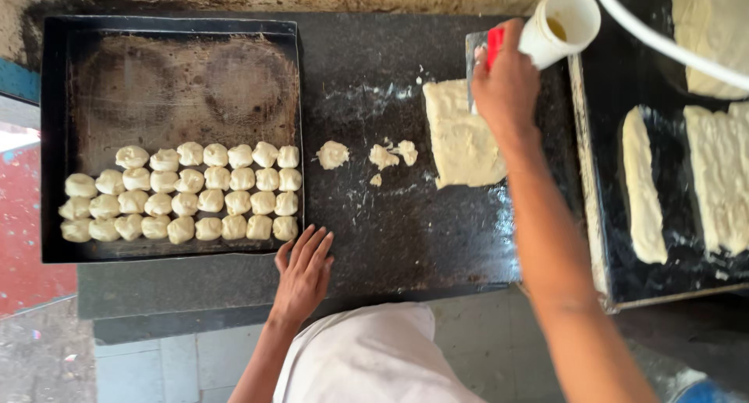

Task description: The person takes small pieces of dough from a larger strip, shapes them into small balls by hand, and places them in a baking tray.

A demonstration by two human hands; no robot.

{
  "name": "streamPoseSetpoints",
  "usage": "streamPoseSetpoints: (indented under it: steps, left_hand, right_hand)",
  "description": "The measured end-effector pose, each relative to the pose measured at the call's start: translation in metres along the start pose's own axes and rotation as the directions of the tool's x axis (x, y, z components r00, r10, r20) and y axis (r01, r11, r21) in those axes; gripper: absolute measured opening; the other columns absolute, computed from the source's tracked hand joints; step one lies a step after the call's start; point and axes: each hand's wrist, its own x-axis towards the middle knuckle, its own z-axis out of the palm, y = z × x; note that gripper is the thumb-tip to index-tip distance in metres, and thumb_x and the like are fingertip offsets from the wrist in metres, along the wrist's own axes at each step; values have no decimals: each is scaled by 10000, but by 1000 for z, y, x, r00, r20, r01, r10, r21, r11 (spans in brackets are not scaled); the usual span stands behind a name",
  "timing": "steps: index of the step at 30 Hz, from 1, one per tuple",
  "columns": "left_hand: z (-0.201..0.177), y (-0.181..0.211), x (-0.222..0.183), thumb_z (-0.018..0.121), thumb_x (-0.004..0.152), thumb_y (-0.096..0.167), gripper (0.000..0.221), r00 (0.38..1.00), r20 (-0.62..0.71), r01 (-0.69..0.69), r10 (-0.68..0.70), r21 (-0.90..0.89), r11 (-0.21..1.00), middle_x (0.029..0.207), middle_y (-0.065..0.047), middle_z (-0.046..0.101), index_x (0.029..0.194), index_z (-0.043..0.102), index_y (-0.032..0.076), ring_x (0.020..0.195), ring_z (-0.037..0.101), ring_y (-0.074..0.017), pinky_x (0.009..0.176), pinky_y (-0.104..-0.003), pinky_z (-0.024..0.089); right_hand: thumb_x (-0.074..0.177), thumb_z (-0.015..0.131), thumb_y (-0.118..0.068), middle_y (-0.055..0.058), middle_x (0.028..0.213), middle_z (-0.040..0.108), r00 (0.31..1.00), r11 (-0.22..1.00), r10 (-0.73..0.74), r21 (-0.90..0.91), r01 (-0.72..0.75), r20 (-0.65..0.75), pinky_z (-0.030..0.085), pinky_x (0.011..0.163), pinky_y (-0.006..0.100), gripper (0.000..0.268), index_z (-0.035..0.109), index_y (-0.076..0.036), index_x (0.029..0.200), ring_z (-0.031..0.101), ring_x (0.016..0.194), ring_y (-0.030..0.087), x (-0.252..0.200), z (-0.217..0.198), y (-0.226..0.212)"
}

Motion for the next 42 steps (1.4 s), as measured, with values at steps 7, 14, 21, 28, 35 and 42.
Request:
streamPoseSetpoints:
  steps: [7,14,21,28,35,42]
  left_hand:
    - [-14,1,-8,627,963,145,540,997,-75,16,-8,109,994,1482,-98,548,1483,484,119,1454,430,-274,1154,-539,226]
    - [-24,3,12,632,977,139,479,995,-88,42,-35,71,997,1466,-116,553,1442,526,97,1437,452,-290,1148,-513,298]
    - [-15,16,27,646,973,115,485,996,-71,-60,56,-48,997,1449,-110,575,1442,526,80,1413,485,-295,1123,-504,327]
    - [-8,24,13,651,958,93,522,995,-94,-48,35,-137,989,1421,-130,589,1457,502,61,1354,539,-303,1098,-497,370]
    - [-10,31,-1,656,954,61,558,998,-54,-50,40,-202,978,1397,-142,599,1482,476,64,1264,587,-314,1058,-491,414]
    - [-11,40,2,674,952,53,548,996,-63,-72,57,-256,964,1264,-136,670,1471,498,54,1083,665,-299,978,-446,486]
  right_hand:
    - [906,694,-166,252,1239,652,949,971,128,-230,-61,289,538,940,561,454,502,-41,1298,640,1149,472,76,91,27]
    - [1001,602,-206,280,1123,694,952,946,229,-279,-168,203,523,865,610,457,448,-54,1404,670,1022,502,-53,71,39]
    - [975,604,-213,252,1064,707,916,975,197,-165,-147,348,581,746,570,347,488,-82,1276,706,933,460,-47,37,39]
    - [978,711,-334,218,841,731,940,982,155,-149,-114,304,576,698,545,378,539,-111,1230,726,816,452,-176,21,65]
    - [1015,692,-469,413,1573,228,1000,963,-1,-268,-3,-14,194,946,841,863,246,-46,1621,179,1397,583,-42,-10,84]
    - [841,768,-610,195,1602,329,877,896,-119,-331,297,466,25,1093,767,676,682,-52,1214,52,1507,494,17,72,7]
